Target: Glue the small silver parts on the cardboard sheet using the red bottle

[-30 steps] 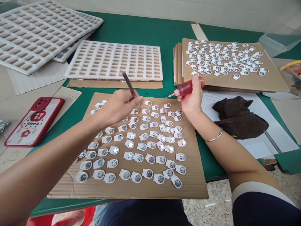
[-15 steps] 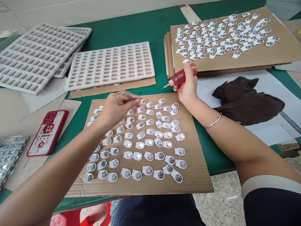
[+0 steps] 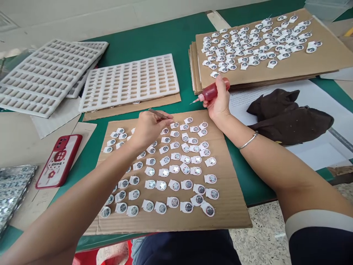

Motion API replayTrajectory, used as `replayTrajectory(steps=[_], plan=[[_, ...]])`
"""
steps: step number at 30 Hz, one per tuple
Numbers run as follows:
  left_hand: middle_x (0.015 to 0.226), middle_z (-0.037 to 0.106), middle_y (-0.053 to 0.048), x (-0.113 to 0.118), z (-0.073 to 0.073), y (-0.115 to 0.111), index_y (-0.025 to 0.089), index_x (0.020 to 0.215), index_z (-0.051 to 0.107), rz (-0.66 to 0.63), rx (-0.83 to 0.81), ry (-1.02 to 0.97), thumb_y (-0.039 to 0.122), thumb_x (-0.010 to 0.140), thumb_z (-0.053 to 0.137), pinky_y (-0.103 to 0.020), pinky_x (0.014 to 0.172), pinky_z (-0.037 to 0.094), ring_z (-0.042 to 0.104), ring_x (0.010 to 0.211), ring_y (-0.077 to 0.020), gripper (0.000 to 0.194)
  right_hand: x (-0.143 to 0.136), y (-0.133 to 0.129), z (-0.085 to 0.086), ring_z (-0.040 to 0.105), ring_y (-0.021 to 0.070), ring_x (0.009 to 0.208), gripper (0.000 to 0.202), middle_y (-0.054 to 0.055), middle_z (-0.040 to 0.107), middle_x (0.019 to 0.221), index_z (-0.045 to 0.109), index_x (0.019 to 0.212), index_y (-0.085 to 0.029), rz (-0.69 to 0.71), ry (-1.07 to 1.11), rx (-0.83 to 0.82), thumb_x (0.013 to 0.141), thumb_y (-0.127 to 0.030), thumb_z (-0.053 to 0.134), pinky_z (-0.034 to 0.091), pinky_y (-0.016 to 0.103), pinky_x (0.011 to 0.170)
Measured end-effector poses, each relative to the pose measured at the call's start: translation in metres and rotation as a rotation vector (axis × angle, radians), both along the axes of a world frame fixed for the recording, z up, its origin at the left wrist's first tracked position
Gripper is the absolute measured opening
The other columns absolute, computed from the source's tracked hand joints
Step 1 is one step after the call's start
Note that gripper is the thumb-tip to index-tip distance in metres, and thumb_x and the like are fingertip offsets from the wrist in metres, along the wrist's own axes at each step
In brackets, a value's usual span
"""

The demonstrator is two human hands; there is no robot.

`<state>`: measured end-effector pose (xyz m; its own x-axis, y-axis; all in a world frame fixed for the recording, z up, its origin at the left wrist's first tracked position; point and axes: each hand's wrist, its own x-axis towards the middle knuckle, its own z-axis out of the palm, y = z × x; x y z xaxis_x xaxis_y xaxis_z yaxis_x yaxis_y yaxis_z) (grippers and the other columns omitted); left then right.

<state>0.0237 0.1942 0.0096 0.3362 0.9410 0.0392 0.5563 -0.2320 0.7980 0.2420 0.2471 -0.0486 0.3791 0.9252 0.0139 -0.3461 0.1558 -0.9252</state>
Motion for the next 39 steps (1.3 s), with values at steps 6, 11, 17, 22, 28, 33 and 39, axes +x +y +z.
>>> replayTrajectory(steps=[6,11,17,22,28,33,39], plan=[[0.085,0.067,-0.006,0.0,0.001,0.002,0.013,0.071,0.067,-0.018,0.055,0.116,0.028,0.077,0.055,-0.025,0.06,0.051,0.062,0.066,-0.012,0.019,0.001,0.004,-0.005,0.049,0.009,0.045,0.055,-0.006,0.043,0.048,0.038,0.07,-0.023,-0.009,-0.002,-0.043,0.064,-0.078,0.038,0.027,0.023,0.038],[0.08,0.067,-0.003,-0.008,0.007,0.01,0.016,0.07,0.066,0.086,0.191,0.153,0.028,0.076,0.057,-0.026,0.058,0.05,0.06,0.063,-0.0123,0.016,-0.002,0.001,-0.008,0.049,0.0118,0.042,0.054,-0.004,0.044,0.049,0.043,0.066,-0.023,-0.07,0.079,0.085,0.065,-0.077,0.04,0.021,0.023,0.031],[0.074,0.066,-0.003,-0.018,0.003,0.016,0.018,0.055,0.062,0.071,0.21,0.217,0.025,0.076,0.057,-0.029,0.059,0.049,0.06,0.065,-0.0138,0.022,-0.004,0.0,-0.009,0.047,0.0125,0.041,0.05,-0.003,0.045,0.049,0.044,0.066,-0.024,-0.071,0.112,0.079,0.065,-0.074,0.046,0.023,0.024,0.032],[0.071,0.065,-0.003,-0.02,-0.005,0.018,0.018,0.06,0.062,0.076,0.189,0.199,0.028,0.076,0.057,-0.029,0.055,0.048,0.06,0.064,-0.0138,0.019,-0.003,0.0,-0.01,0.049,0.013,0.044,0.047,-0.003,0.045,0.05,0.045,0.067,-0.024,-0.058,0.119,0.062,0.068,-0.07,0.046,0.028,0.025,0.035],[0.07,0.065,-0.003,-0.02,-0.007,0.018,0.017,0.067,0.064,0.075,0.156,0.188,0.029,0.076,0.057,-0.029,0.053,0.046,0.059,0.06,-0.0135,0.017,-0.003,-0.001,-0.009,0.048,0.0122,0.045,0.043,-0.003,0.045,0.049,0.043,0.068,-0.024,-0.055,0.13,0.068,0.071,-0.067,0.046,0.026,0.024,0.034],[0.072,0.065,-0.002,-0.02,-0.008,0.018,0.016,0.068,0.064,0.072,0.166,0.186,0.023,0.076,0.056,-0.028,0.057,0.047,0.059,0.059,-0.0119,0.013,-0.003,-0.002,-0.008,0.048,0.0111,0.044,0.039,-0.004,0.044,0.049,0.044,0.068,-0.023,-0.059,0.124,0.059,0.072,-0.061,0.052,0.025,0.023,0.032],[0.072,0.065,-0.003,-0.018,-0.008,0.018,0.014,0.059,0.061,0.011,0.211,0.203,0.018,0.076,0.055,-0.027,0.058,0.047,0.058,0.062,-0.0118,0.018,-0.005,-0.003,-0.005,0.049,0.0113,0.041,0.036,-0.004,0.045,0.049,0.042,0.065,-0.023,-0.067,0.125,0.07,0.071,-0.056,0.055,0.02,0.021,0.029]])
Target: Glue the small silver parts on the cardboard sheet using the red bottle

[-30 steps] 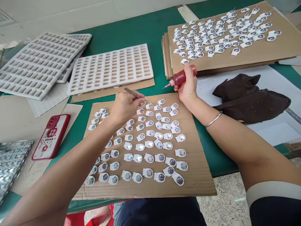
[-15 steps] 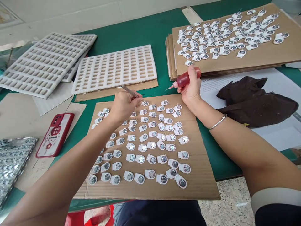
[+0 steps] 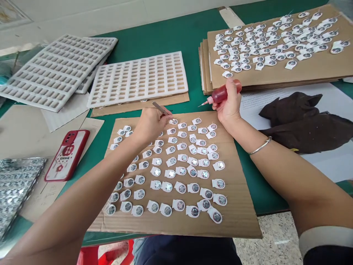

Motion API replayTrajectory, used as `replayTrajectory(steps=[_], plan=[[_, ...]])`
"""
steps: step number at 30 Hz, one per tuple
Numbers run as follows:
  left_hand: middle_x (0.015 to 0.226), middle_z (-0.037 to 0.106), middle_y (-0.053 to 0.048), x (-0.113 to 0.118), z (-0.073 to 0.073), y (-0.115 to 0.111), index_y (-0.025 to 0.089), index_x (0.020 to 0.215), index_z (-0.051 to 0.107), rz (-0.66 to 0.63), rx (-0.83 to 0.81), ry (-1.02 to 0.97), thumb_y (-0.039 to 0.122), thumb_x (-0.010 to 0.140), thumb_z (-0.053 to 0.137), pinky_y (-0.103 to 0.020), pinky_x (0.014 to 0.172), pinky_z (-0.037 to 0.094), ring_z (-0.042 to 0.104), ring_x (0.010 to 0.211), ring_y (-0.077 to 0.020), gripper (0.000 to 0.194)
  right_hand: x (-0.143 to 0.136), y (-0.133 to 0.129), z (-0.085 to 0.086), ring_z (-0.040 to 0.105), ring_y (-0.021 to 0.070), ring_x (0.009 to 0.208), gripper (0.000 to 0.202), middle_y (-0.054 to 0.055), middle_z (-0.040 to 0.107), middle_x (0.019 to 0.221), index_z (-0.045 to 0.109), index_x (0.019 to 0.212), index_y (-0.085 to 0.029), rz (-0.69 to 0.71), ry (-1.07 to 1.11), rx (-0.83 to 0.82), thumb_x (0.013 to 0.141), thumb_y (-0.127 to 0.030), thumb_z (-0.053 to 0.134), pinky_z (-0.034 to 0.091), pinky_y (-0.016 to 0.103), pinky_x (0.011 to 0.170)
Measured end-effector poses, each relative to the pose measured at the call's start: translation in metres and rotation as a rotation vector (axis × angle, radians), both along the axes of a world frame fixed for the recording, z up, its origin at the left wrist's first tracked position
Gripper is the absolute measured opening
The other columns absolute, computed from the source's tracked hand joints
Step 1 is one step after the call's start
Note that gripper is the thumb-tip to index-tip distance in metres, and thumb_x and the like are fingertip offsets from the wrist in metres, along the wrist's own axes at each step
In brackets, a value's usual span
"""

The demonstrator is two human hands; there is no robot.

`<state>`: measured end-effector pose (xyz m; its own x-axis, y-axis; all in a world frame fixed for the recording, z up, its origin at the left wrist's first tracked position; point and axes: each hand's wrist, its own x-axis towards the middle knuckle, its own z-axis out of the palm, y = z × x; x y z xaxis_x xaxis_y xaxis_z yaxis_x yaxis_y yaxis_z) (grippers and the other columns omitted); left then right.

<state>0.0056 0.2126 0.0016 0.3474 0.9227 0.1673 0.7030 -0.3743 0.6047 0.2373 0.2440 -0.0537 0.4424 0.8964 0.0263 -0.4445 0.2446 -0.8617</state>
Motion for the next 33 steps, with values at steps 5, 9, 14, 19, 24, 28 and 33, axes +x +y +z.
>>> replayTrajectory(steps=[5,9,14,19,24,28,33], plan=[[0.075,0.065,-0.005,0.001,-0.005,0.0,0.014,0.047,0.053,-0.043,0.06,-0.016,0.016,0.076,0.053,-0.029,0.061,0.048,0.059,0.065,-0.013,0.029,-0.002,-0.001,0.002,0.049,0.0116,0.039,0.035,-0.005,0.044,0.049,0.041,0.064,-0.023,-0.002,0.009,0.004,0.072,-0.055,0.054,0.019,0.021,0.029],[0.073,0.065,-0.005,0.0,-0.007,-0.001,0.014,0.045,0.05,-0.039,0.05,-0.001,0.017,0.076,0.053,-0.029,0.06,0.048,0.059,0.064,-0.0134,0.032,-0.003,-0.002,0.002,0.047,0.0109,0.035,0.033,-0.005,0.045,0.048,0.043,0.065,-0.022,-0.01,-0.004,0.018,0.073,-0.053,0.052,0.019,0.021,0.027],[0.077,0.066,-0.004,-0.003,-0.002,-0.004,0.014,0.055,0.059,0.004,0.047,-0.005,0.023,0.078,0.054,-0.028,0.058,0.047,0.059,0.063,-0.0131,0.024,-0.002,-0.001,0.0,0.046,0.0104,0.034,0.035,-0.006,0.045,0.047,0.043,0.065,-0.022,-0.005,-0.026,0.037,0.074,-0.055,0.051,0.022,0.021,0.026],[0.079,0.066,-0.003,0.005,0.005,-0.014,0.015,0.067,0.064,-0.025,-0.002,-0.055,0.025,0.078,0.055,-0.028,0.056,0.046,0.057,0.059,-0.0121,0.017,-0.002,0.003,-0.005,0.05,0.0119,0.037,0.042,-0.004,0.047,0.051,0.046,0.064,-0.023,-0.037,-0.016,0.057,0.069,-0.065,0.051,0.023,0.021,0.023],[0.081,0.067,-0.005,0.015,0.0,-0.017,0.015,0.063,0.064,-0.077,-0.018,-0.067,0.022,0.078,0.054,-0.029,0.059,0.048,0.06,0.067,-0.0141,0.019,0.0,0.005,-0.01,0.06,0.0194,0.052,0.043,-0.002,0.046,0.052,0.049,0.069,-0.025,-0.029,0.001,0.037,0.066,-0.068,0.051,0.029,0.023,0.024],[0.084,0.067,-0.005,0.016,-0.005,-0.016,0.015,0.067,0.065,-0.081,-0.032,-0.062,0.022,0.079,0.054,-0.028,0.058,0.048,0.06,0.066,-0.0135,0.018,0.0,0.006,-0.011,0.061,0.0204,0.054,0.043,-0.002,0.045,0.051,0.048,0.069,-0.025,-0.041,-0.025,0.027,0.065,-0.067,0.053,0.03,0.023,0.025],[0.084,0.067,-0.005,0.016,-0.004,-0.016,0.014,0.066,0.065,-0.089,-0.014,-0.064,0.022,0.079,0.054,-0.028,0.058,0.048,0.06,0.068,-0.0139,0.019,-0.001,0.005,-0.01,0.059,0.0184,0.05,0.043,-0.003,0.045,0.051,0.047,0.067,-0.024,-0.034,-0.031,0.037,0.066,-0.067,0.052,0.028,0.021,0.025]])
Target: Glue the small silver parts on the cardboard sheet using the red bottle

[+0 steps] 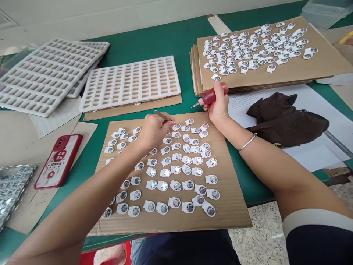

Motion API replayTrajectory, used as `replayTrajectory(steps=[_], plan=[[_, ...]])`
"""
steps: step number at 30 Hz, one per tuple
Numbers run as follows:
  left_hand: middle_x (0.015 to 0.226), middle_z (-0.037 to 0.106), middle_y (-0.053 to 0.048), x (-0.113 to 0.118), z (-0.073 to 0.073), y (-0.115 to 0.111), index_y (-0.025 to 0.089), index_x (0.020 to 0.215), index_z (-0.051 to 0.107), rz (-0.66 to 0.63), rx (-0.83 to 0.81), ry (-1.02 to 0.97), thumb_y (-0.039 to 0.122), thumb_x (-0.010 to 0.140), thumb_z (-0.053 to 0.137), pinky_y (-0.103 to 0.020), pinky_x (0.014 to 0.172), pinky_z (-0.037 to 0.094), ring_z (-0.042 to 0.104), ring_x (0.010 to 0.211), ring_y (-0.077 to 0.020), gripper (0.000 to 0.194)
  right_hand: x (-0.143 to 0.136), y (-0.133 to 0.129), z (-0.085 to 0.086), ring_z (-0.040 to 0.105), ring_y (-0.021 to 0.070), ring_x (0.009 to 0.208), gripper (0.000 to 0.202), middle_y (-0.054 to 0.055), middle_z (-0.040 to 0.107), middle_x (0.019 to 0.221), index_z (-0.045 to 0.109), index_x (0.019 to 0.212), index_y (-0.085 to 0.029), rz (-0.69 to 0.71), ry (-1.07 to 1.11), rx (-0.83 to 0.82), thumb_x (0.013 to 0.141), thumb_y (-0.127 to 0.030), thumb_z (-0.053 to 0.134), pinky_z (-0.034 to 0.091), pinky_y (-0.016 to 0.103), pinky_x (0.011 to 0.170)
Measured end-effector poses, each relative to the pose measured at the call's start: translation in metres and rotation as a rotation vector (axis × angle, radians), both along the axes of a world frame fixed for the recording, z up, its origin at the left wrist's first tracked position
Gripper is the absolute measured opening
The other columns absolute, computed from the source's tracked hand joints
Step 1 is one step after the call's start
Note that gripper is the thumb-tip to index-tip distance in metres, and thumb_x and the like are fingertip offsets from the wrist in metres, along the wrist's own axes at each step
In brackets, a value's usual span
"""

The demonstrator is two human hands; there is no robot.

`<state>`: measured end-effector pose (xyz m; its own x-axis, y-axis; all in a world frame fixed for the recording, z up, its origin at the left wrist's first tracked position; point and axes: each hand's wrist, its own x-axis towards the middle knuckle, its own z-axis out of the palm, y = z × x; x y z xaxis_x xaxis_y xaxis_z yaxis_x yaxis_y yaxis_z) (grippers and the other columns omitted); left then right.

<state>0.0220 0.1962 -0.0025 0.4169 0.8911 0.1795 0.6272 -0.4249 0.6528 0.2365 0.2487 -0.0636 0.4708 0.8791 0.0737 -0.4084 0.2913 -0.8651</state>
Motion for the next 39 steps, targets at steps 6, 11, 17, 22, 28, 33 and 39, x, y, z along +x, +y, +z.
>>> replayTrajectory(steps=[6,11,17,22,28,33,39], plan=[[0.083,0.067,-0.004,0.001,0.0,0.0,0.014,0.063,0.062,-0.014,0.024,0.019,0.022,0.079,0.054,-0.028,0.058,0.047,0.061,0.068,-0.014,0.019,0.0,0.0,0.0,0.057,0.017,0.048,0.044,-0.003,0.045,0.052,0.047,0.068,-0.024,0.007,0.01,-0.004,0.065,-0.067,0.053,0.027,0.021,0.025],[0.08,0.067,-0.005,0.001,-0.001,0.001,0.014,0.047,0.05,-0.044,0.034,0.025,0.022,0.078,0.054,-0.028,0.057,0.046,0.06,0.067,-0.0141,0.033,0.001,0.001,-0.002,0.054,0.0152,0.043,0.045,-0.003,0.044,0.05,0.046,0.065,-0.024,0.003,-0.019,0.01,0.067,-0.069,0.049,0.023,0.02,0.025],[0.082,0.066,-0.006,0.002,0.0,0.002,0.015,0.054,0.055,-0.001,0.005,0.018,0.023,0.078,0.054,-0.028,0.055,0.044,0.059,0.065,-0.014,0.025,0.0,-0.002,0.002,0.053,0.0141,0.043,0.046,-0.003,0.044,0.048,0.047,0.066,-0.023,0.008,-0.067,0.009,0.071,-0.069,0.044,0.021,0.02,0.027],[0.08,0.066,-0.005,0.002,0.002,0.003,0.015,0.049,0.05,-0.008,-0.018,0.003,0.021,0.077,0.055,-0.028,0.055,0.045,0.059,0.065,-0.0136,0.029,-0.001,-0.004,0.005,0.054,0.0147,0.048,0.05,-0.003,0.044,0.05,0.048,0.069,-0.023,0.007,-0.054,-0.044,0.067,-0.073,0.044,0.027,0.022,0.03],[0.075,0.065,-0.005,0.004,-0.003,0.005,0.016,0.041,0.041,-0.031,-0.005,-0.04,0.019,0.076,0.054,-0.03,0.055,0.046,0.059,0.064,-0.0137,0.038,0.0,-0.003,0.001,0.05,0.0124,0.043,0.049,-0.003,0.046,0.051,0.047,0.069,-0.023,0.019,-0.075,0.005,0.069,-0.072,0.041,0.025,0.022,0.03],[0.076,0.066,-0.005,0.006,-0.003,0.005,0.016,0.042,0.044,-0.067,0.025,-0.002,0.02,0.077,0.054,-0.03,0.058,0.046,0.059,0.066,-0.0138,0.036,-0.001,-0.004,0.003,0.048,0.0114,0.038,0.045,-0.004,0.046,0.05,0.045,0.067,-0.023,0.0,-0.042,0.011,0.069,-0.068,0.046,0.022,0.021,0.026],[0.079,0.067,-0.005,-0.001,0.016,-0.006,0.016,0.05,0.056,0.018,0.005,-0.004,0.024,0.077,0.056,-0.031,0.056,0.045,0.058,0.063,-0.0138,0.028,-0.001,-0.004,0.003,0.058,0.0174,0.049,0.045,-0.003,0.046,0.05,0.047,0.066,-0.024,0.001,-0.021,0.012,0.066,-0.068,0.05,0.023,0.02,0.025]])
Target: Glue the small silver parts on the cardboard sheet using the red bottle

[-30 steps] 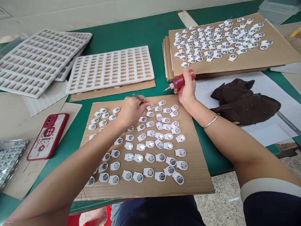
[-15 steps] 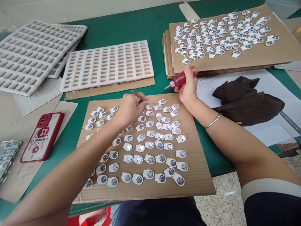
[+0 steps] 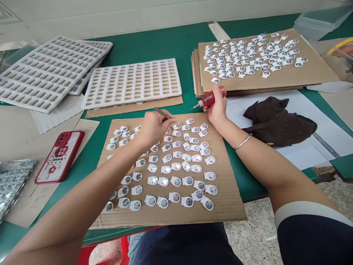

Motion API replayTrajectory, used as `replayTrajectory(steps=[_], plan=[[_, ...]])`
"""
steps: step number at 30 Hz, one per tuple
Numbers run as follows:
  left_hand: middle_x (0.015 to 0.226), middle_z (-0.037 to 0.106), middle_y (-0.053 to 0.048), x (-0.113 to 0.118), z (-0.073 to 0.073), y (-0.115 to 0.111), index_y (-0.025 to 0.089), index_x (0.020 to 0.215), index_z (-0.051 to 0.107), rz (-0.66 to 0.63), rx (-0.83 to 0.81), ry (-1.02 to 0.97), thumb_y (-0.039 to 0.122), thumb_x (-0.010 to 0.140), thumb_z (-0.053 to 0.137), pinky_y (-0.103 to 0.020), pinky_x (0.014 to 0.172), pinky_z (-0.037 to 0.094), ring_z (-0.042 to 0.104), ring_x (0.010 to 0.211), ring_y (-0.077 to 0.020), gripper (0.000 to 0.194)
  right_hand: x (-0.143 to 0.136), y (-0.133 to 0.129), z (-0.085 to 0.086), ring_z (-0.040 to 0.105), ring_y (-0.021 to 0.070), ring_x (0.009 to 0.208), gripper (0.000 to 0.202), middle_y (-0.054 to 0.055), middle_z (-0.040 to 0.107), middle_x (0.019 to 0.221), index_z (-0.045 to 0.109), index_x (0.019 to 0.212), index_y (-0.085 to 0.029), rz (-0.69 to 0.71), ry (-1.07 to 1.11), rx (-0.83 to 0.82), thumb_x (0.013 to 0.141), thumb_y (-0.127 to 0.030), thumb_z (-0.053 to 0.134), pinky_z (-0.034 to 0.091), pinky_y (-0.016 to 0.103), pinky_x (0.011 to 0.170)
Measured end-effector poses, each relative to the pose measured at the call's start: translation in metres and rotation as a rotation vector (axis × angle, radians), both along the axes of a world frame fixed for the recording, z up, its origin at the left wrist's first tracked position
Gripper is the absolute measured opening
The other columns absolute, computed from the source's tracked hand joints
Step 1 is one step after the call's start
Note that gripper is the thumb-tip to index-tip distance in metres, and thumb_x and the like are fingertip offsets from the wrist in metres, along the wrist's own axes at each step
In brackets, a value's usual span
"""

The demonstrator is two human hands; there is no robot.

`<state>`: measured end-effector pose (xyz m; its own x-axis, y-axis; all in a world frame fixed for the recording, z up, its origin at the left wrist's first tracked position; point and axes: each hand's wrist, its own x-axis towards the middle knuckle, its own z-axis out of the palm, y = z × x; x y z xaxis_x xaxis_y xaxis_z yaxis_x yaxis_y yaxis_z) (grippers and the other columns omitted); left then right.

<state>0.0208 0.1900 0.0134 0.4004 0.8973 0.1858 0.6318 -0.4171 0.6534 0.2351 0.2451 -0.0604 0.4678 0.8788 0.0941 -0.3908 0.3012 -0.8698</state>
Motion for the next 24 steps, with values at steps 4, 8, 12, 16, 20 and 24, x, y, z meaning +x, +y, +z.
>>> replayTrajectory(steps=[4,8,12,16,20,24], plan=[[0.081,0.067,-0.003,-0.006,0.006,-0.014,0.017,0.063,0.064,-0.066,-0.034,0.01,0.022,0.078,0.055,-0.028,0.058,0.046,0.06,0.069,-0.0142,0.018,0.0,0.002,-0.003,0.057,0.0168,0.047,0.045,-0.003,0.045,0.051,0.047,0.066,-0.024,-0.016,0.004,0.005,0.064,-0.069,0.052,0.025,0.021,0.025],[0.081,0.068,-0.002,-0.008,0.0,-0.021,0.017,0.068,0.067,-0.103,-0.028,0.033,0.019,0.078,0.055,-0.029,0.064,0.047,0.061,0.071,-0.0145,0.016,0.0,0.003,-0.002,0.053,0.0142,0.042,0.045,-0.003,0.045,0.052,0.047,0.066,-0.024,-0.025,0.015,0.01,0.065,-0.068,0.052,0.023,0.02,0.025],[0.082,0.068,-0.003,-0.006,-0.006,-0.02,0.017,0.069,0.067,-0.091,-0.036,0.023,0.018,0.079,0.055,-0.028,0.062,0.047,0.061,0.07,-0.0144,0.016,0.0,0.003,-0.002,0.052,0.0135,0.041,0.045,-0.003,0.046,0.051,0.046,0.065,-0.023,-0.022,-0.001,-0.01,0.068,-0.068,0.048,0.023,0.021,0.027],[0.081,0.068,-0.002,-0.005,-0.007,-0.019,0.016,0.07,0.066,-0.108,-0.02,0.034,0.017,0.079,0.055,-0.027,0.061,0.046,0.061,0.07,-0.0136,0.015,0.002,0.002,-0.004,0.048,0.011,0.039,0.043,-0.004,0.047,0.05,0.046,0.069,-0.023,0.005,-0.051,0.0,0.071,-0.066,0.046,0.022,0.021,0.029],[0.079,0.068,-0.001,-0.005,-0.008,-0.018,0.016,0.069,0.065,-0.117,0.013,0.064,0.016,0.079,0.055,-0.026,0.06,0.046,0.061,0.069,-0.0125,0.014,0.003,0.002,-0.005,0.047,0.0105,0.038,0.044,-0.004,0.046,0.05,0.045,0.068,-0.022,0.028,-0.067,0.0,0.072,-0.066,0.046,0.022,0.021,0.029],[0.077,0.068,-0.003,-0.003,-0.01,-0.019,0.014,0.06,0.061,-0.174,0.055,0.075,0.015,0.079,0.054,-0.025,0.059,0.047,0.061,0.067,-0.012,0.02,0.004,0.003,-0.004,0.049,0.0115,0.042,0.049,-0.004,0.044,0.051,0.044,0.068,-0.022,0.03,-0.059,-0.036,0.071,-0.071,0.04,0.029,0.023,0.034]])
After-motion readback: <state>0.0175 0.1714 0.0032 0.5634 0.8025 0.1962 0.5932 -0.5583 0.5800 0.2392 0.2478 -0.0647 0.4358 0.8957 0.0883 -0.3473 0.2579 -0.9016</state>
